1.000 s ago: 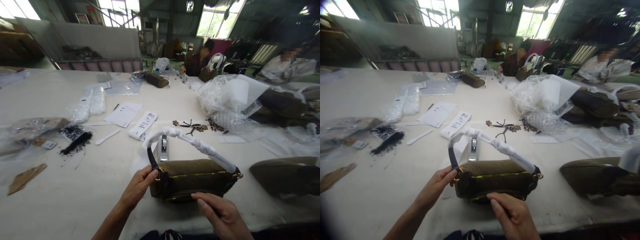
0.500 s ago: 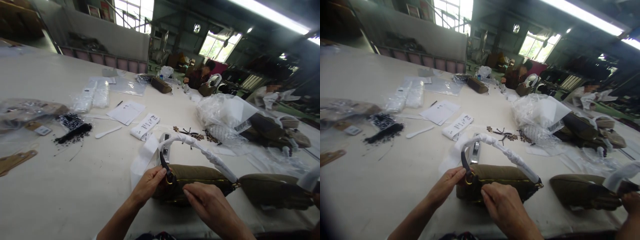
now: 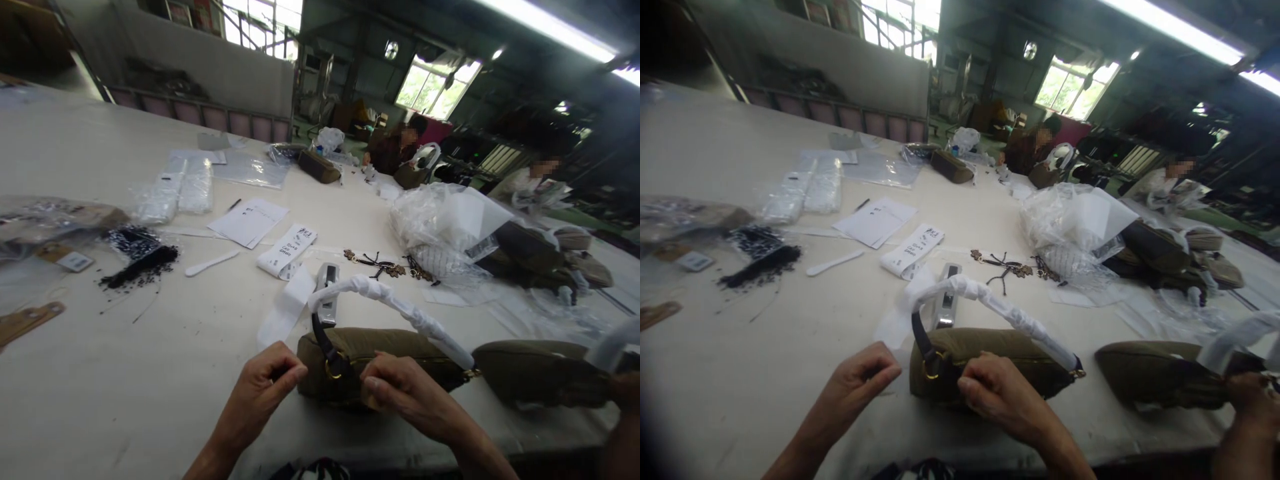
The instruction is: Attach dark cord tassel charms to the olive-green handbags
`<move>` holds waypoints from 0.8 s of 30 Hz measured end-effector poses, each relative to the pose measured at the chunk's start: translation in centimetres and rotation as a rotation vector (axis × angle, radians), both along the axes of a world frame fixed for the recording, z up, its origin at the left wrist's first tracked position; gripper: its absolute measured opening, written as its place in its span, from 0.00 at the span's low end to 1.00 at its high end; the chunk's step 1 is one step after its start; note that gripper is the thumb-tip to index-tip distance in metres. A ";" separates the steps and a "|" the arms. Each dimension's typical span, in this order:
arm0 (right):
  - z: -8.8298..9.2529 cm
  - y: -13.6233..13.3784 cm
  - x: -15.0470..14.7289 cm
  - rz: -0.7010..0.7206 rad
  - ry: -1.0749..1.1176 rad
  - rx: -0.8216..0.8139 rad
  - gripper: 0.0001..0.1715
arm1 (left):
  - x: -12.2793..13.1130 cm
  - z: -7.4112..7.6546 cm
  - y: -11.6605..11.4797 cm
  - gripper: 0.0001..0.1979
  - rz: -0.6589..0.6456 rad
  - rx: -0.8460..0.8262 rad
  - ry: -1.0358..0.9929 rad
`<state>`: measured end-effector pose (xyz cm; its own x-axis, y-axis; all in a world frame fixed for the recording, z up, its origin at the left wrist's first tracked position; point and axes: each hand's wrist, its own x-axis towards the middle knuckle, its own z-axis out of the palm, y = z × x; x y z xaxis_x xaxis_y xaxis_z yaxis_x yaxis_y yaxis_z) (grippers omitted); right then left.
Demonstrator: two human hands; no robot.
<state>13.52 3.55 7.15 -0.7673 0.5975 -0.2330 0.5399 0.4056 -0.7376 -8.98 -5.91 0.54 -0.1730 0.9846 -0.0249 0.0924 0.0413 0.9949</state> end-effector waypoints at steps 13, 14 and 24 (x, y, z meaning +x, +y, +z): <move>-7.2 -5.5 3.2 -0.412 0.516 -0.687 0.17 | 5.2 0.5 1.4 0.10 0.152 0.206 -0.783; -7.3 -5.8 3.5 -0.400 0.557 -0.758 0.17 | 5.4 0.5 1.4 0.09 0.165 0.182 -0.768; -4.6 -5.1 3.0 -0.284 0.475 -0.240 0.08 | 5.4 -0.1 -0.2 0.05 0.176 0.077 -0.531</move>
